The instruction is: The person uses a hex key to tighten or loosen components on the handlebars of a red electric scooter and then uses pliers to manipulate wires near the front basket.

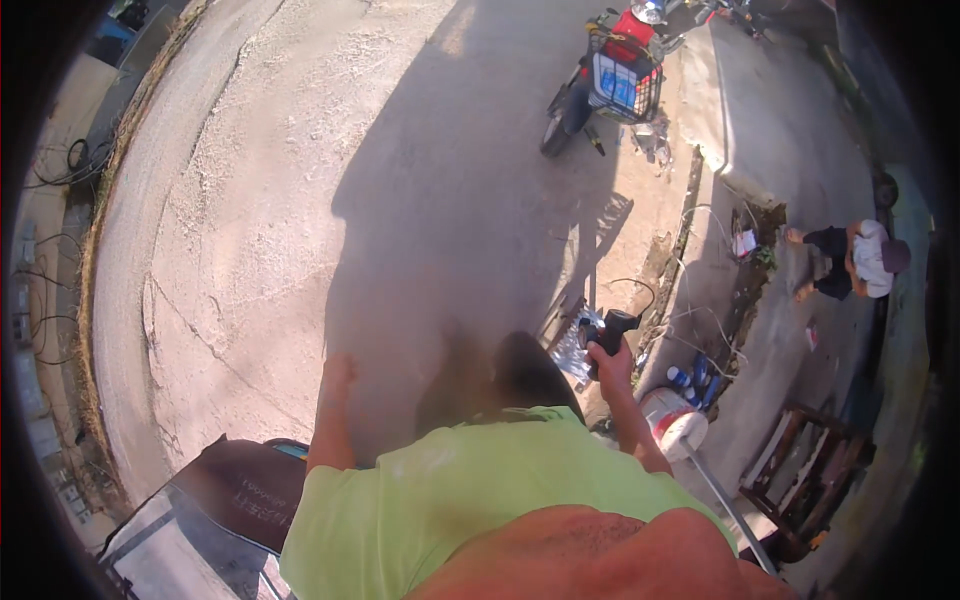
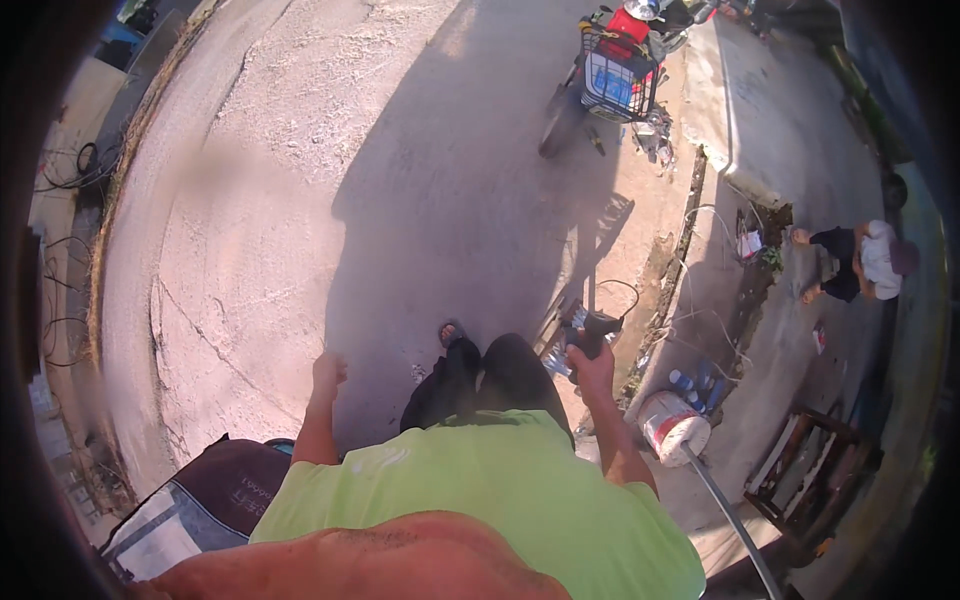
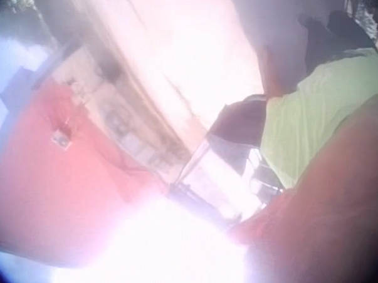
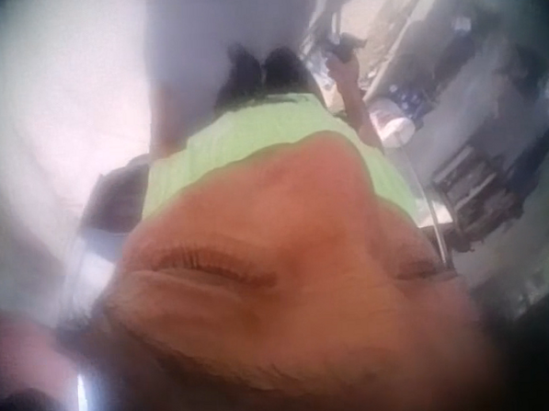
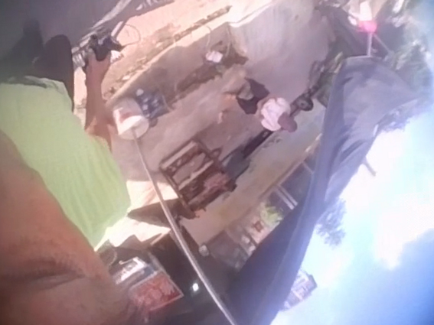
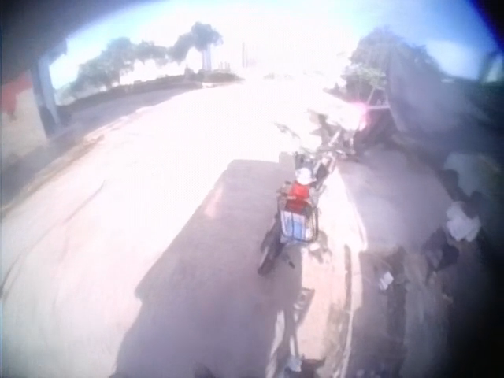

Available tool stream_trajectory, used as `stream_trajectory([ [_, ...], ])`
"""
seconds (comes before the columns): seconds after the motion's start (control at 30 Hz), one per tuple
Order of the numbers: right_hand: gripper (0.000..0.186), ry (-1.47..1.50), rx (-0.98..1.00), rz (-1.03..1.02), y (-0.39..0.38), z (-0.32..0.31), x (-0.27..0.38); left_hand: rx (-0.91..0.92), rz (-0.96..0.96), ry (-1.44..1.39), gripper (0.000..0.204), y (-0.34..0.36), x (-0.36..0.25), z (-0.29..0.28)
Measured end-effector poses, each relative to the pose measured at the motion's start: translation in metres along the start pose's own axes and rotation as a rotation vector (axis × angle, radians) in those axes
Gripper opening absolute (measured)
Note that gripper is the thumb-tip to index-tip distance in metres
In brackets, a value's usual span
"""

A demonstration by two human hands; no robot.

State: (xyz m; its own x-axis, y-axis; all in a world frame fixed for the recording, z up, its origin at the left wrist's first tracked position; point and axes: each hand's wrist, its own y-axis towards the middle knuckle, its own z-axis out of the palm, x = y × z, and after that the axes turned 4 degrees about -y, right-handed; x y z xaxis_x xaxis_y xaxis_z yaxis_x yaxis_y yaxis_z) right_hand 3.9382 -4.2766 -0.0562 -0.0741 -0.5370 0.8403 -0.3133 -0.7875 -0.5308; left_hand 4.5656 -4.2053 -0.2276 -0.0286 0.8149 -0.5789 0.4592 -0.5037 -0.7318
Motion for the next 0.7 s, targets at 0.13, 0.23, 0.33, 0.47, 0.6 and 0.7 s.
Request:
stream_trajectory([
  [0.13,0.035,0.031,-0.036,-0.066,0.056,0.046,0.043,0.036,0.159,-0.060,0.020,0.089,-0.113,-0.026],
  [0.23,0.035,0.042,-0.066,-0.130,0.121,0.073,0.085,0.081,0.261,0.158,0.028,0.130,-0.177,-0.013],
  [0.33,0.034,0.034,-0.139,-0.189,0.206,0.073,0.121,0.154,-0.027,-0.137,0.019,0.131,-0.213,0.077],
  [0.47,0.035,0.061,-0.198,-0.213,0.326,0.095,0.211,0.283,-0.009,0.135,0.023,0.148,-0.218,0.118],
  [0.6,0.029,0.113,-0.184,-0.285,0.433,0.107,0.301,0.405,0.330,0.414,0.029,0.185,-0.233,0.135],
  [0.7,0.030,0.066,-0.247,-0.281,0.496,0.094,0.343,0.445,0.759,1.254,0.030,0.181,-0.311,0.185],
])
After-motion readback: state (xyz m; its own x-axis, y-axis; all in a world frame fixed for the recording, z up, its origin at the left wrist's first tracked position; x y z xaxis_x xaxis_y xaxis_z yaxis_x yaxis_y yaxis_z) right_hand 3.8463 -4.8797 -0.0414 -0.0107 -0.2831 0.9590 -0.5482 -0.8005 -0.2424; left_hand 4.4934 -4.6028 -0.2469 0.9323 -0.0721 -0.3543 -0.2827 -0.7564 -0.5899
